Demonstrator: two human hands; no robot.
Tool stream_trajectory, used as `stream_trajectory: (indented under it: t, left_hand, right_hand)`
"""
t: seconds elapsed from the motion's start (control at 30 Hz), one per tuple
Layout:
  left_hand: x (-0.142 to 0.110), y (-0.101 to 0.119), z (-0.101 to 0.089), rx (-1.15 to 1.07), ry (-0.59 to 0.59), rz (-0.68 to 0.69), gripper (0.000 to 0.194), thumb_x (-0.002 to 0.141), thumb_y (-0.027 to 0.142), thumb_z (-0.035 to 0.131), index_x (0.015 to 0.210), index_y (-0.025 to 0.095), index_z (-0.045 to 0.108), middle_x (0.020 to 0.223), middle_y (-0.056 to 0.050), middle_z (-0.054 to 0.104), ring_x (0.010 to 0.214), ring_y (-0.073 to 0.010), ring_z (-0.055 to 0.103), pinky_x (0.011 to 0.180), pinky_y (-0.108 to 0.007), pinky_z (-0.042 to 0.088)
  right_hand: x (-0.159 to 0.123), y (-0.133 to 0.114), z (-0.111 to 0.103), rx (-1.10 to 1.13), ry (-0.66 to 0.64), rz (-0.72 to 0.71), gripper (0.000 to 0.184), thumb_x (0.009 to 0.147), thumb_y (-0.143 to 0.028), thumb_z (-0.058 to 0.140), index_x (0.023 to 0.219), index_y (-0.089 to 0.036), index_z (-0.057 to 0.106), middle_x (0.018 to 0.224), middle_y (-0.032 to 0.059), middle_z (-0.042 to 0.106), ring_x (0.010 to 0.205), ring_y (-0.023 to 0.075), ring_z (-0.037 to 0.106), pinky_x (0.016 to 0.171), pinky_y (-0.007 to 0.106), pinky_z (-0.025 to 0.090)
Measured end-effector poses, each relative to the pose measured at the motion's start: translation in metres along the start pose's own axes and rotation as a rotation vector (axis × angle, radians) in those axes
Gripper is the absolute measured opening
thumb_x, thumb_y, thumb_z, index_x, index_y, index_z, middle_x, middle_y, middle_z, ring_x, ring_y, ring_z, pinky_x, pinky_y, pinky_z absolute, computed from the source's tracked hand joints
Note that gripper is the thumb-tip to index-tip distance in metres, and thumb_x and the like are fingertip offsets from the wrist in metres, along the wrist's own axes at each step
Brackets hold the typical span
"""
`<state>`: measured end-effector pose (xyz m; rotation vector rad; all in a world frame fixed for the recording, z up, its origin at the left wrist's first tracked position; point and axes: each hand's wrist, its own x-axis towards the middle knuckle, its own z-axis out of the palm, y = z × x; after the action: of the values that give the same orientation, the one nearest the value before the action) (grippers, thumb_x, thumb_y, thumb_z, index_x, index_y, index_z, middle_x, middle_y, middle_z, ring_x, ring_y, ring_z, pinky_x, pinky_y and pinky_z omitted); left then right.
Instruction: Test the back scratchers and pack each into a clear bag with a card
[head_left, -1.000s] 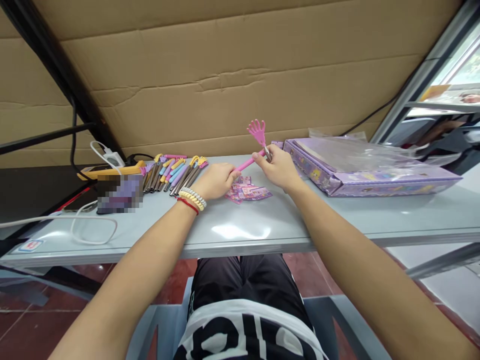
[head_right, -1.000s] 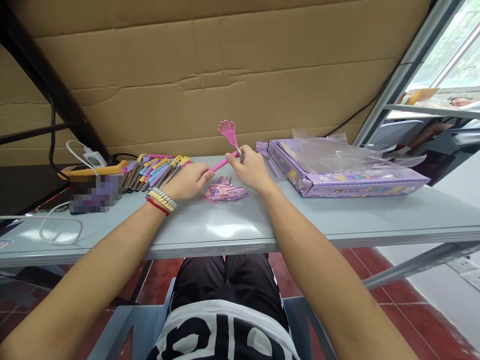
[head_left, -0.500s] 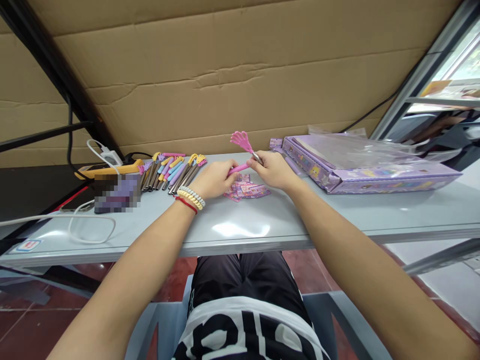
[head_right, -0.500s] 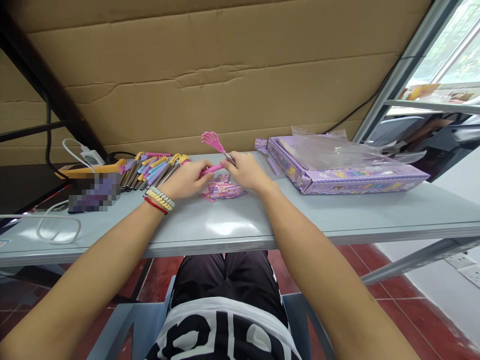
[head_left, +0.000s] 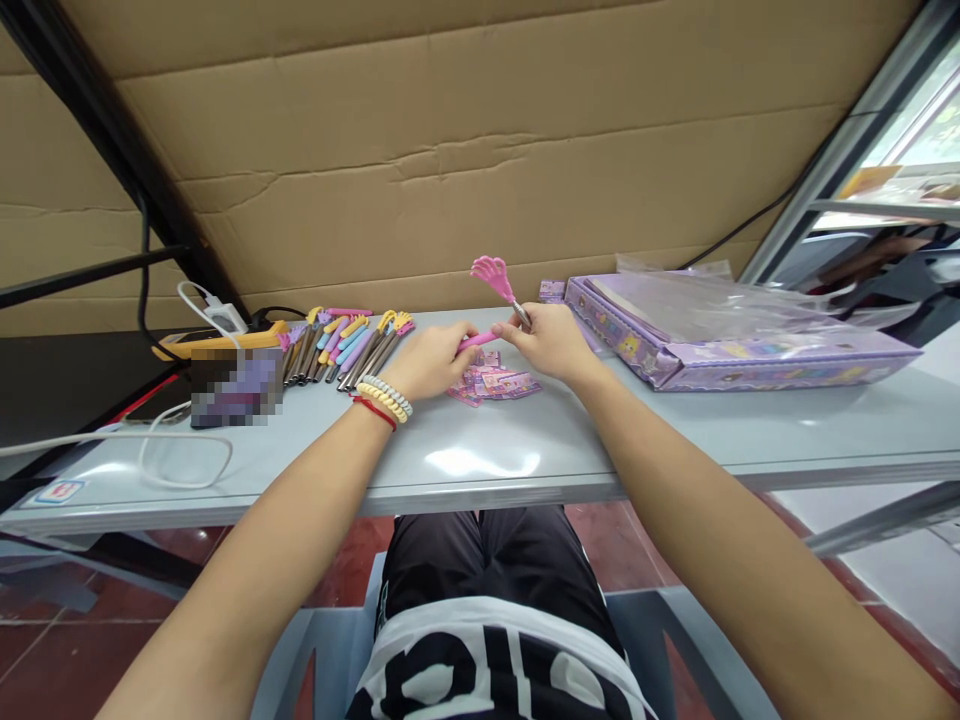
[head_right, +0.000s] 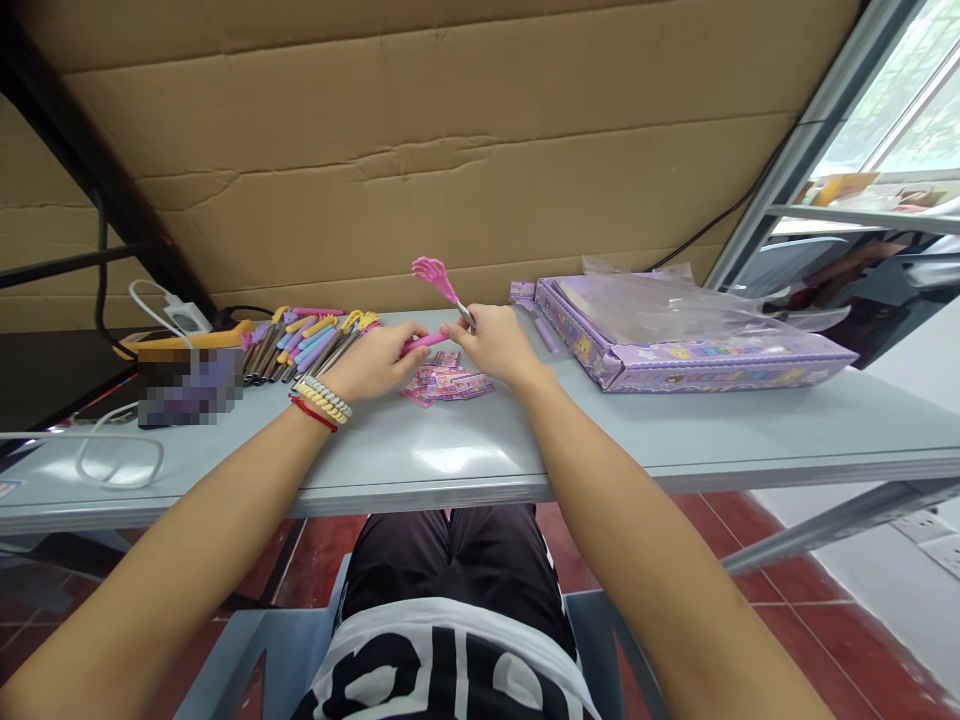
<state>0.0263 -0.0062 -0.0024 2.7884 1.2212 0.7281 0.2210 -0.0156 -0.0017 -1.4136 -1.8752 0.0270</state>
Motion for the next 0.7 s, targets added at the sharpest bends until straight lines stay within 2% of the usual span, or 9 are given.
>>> stream_trajectory:
  t: [0.17,0.3,0.43,0.53,0.7]
  left_hand:
    - [-0.0003,-0.0017,0.0007,0.008,0.001,0.004,0.027,0.091,0.035,0.042,0.104,0.017,0.058,0.074,-0.004,0.066,0.067,-0.0181,0.059,0.061,-0.029,0.038]
    - [-0.0007,-0.0004,0.0004,0.026,-0.004,0.012,0.027,0.091,0.035,0.042,0.103,0.017,0.058,0.075,-0.004,0.066,0.068,-0.0184,0.06,0.06,-0.029,0.037]
    - [-0.0006,0.0014,-0.0006,0.018,-0.013,0.023,0.026,0.091,0.032,0.042,0.103,0.017,0.059,0.079,-0.005,0.068,0.071,-0.0185,0.061,0.061,-0.028,0.038]
    - [0.0004,-0.0004,0.0005,0.022,-0.008,0.064,0.025,0.092,0.029,0.04,0.099,0.017,0.062,0.084,-0.006,0.069,0.076,-0.0192,0.061,0.064,-0.029,0.04]
    - [0.0021,-0.0086,0.0051,0.041,-0.021,0.047,0.023,0.09,0.024,0.042,0.096,0.016,0.062,0.091,-0.009,0.069,0.083,-0.0209,0.062,0.069,-0.03,0.043]
  right_hand:
    - [-0.0008,-0.0032,-0.0015,0.045,-0.032,0.003,0.031,0.08,-0.043,0.055,0.064,-0.016,0.056,0.052,-0.0026,0.044,0.053,0.0103,0.036,0.055,0.026,0.026]
    - [-0.0015,-0.0044,-0.0015,0.106,-0.08,-0.056,0.033,0.083,-0.041,0.049,0.06,-0.018,0.047,0.054,-0.0034,0.038,0.054,0.0096,0.032,0.055,0.026,0.024]
    - [-0.0027,-0.0041,0.0009,0.19,-0.085,-0.063,0.044,0.087,-0.051,0.04,0.059,-0.018,0.045,0.054,-0.003,0.035,0.054,0.0098,0.033,0.053,0.025,0.025]
    - [-0.0038,-0.0033,0.0026,0.272,0.019,-0.01,0.053,0.087,-0.062,0.036,0.061,-0.018,0.05,0.052,-0.0021,0.041,0.051,0.0107,0.04,0.052,0.025,0.029]
    - [-0.0018,-0.001,-0.0008,0.343,0.305,0.101,0.062,0.089,-0.067,0.024,0.059,-0.02,0.049,0.051,0.0013,0.046,0.054,0.0141,0.051,0.054,0.027,0.035]
